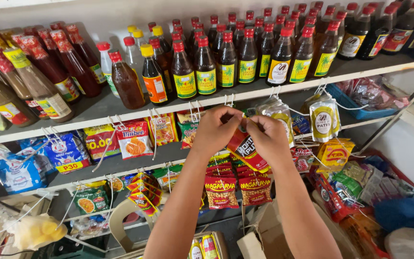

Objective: The person repeatedly picks small packets of seasoning from a cardboard box on the floor and hangs them on hooks on a wire rack. They handle multiple packets of 'Patis' and 'Mortu Puti' brands, placing them in rows on the shelf.

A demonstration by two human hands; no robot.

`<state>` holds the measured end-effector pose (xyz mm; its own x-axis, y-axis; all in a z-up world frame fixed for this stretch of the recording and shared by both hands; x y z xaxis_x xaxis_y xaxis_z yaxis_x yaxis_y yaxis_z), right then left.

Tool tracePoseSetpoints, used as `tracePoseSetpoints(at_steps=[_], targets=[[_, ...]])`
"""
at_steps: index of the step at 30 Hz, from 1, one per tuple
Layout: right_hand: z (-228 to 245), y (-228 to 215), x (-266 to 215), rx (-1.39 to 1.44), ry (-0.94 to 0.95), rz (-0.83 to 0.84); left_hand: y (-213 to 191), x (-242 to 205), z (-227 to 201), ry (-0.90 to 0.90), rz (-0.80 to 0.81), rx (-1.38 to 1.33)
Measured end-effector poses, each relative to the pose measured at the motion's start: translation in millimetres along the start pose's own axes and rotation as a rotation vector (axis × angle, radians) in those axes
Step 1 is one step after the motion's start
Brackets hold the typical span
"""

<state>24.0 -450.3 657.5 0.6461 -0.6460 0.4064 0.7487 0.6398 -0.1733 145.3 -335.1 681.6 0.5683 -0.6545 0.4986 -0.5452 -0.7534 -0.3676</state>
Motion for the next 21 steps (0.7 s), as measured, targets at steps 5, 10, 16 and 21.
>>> tracePoseSetpoints(at_steps=[5,10,16,21], targets=[[-29,19,14,0.006,-0.092,0.003,6,-10,25,0.057,-0.135,0.153],[-67,39,33,0.066,-0.154,-0.052,19,-32,66,0.168,-0.278,0.323],[-113,62,69,0.235,-0.043,-0.055,39,-75,126,-0.052,-0.152,0.145],[-136,73,75,0.221,-0.075,-0.053,45,-126,151,-0.150,0.189,0.048]])
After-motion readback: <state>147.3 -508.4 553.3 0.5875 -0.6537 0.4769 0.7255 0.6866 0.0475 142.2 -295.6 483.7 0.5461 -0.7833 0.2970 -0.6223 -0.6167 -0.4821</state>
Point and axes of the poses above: each hand's wrist, its own x-axis towards the middle knuckle, its own y-axis out of the palm, z = x × y, the point moved 4 cm from there along x, towards the middle knuckle, and after that the axes turned 9 degrees about x, right-handed, at the moved point
